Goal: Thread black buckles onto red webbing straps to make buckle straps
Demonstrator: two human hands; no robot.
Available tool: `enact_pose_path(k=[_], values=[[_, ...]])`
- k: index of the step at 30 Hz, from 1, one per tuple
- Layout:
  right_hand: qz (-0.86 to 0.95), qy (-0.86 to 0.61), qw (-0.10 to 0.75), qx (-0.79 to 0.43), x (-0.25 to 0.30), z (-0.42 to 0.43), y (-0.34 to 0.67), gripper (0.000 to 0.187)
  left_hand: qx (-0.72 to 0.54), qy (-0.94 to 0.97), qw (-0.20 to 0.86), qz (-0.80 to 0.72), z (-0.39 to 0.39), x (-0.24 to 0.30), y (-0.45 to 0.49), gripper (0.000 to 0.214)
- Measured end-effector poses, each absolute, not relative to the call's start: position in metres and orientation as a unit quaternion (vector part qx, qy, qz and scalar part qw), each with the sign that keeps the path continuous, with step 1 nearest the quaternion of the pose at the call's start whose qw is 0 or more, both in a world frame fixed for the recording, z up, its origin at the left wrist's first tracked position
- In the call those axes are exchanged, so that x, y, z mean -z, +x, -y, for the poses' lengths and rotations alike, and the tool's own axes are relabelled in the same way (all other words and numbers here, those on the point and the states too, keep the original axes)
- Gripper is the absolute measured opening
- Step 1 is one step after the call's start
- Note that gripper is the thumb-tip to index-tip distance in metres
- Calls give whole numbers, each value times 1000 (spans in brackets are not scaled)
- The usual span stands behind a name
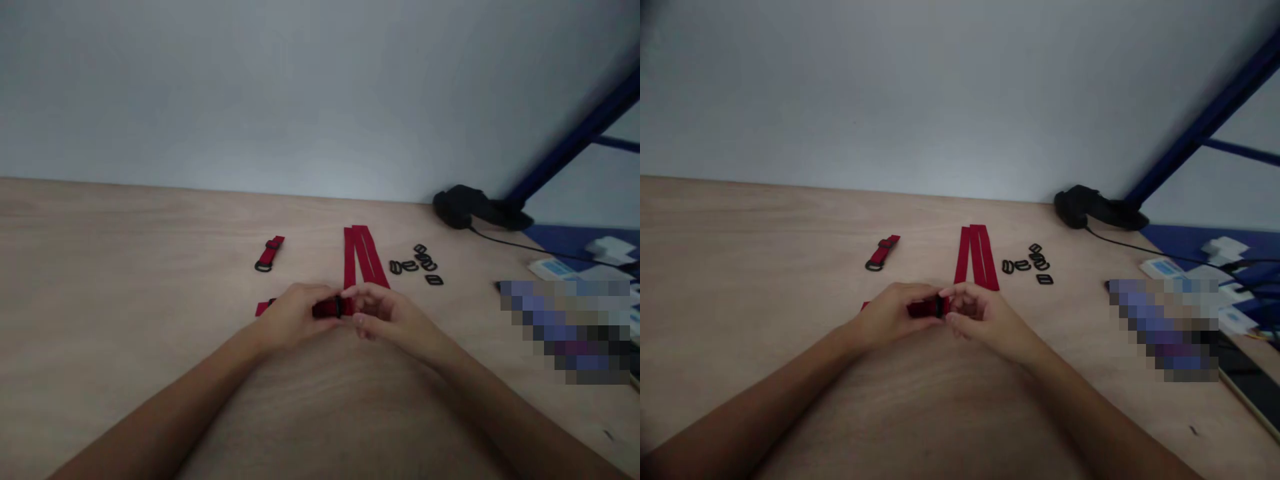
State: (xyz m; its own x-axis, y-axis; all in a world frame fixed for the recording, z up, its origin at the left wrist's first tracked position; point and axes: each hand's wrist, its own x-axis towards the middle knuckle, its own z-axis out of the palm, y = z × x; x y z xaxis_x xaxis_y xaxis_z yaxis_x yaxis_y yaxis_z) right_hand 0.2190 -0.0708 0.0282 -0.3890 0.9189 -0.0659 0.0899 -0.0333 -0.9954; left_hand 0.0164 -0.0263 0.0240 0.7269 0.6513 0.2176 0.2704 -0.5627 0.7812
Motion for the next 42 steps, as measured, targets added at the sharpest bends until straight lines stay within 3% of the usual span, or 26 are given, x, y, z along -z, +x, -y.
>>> enact_pose_path(k=[9,17,28,33,38,42], values=[[650,-469,385,-457,-24,68,220,23,-259,830,410,-276,29,-23,17,41],[599,-485,415,-483,-18,65,220,34,-262,855,338,-294,27,-21,16,45],[651,-531,393,-373,-13,63,222,12,-212,885,287,-298,27,-25,13,49],[657,-532,378,-378,-11,63,224,12,-192,893,278,-297,27,-21,11,35],[672,-544,360,-351,-15,64,224,9,-202,888,248,-331,25,-17,11,47],[684,-551,348,-329,-17,64,223,9,-168,894,222,-350,26,-18,9,38]])
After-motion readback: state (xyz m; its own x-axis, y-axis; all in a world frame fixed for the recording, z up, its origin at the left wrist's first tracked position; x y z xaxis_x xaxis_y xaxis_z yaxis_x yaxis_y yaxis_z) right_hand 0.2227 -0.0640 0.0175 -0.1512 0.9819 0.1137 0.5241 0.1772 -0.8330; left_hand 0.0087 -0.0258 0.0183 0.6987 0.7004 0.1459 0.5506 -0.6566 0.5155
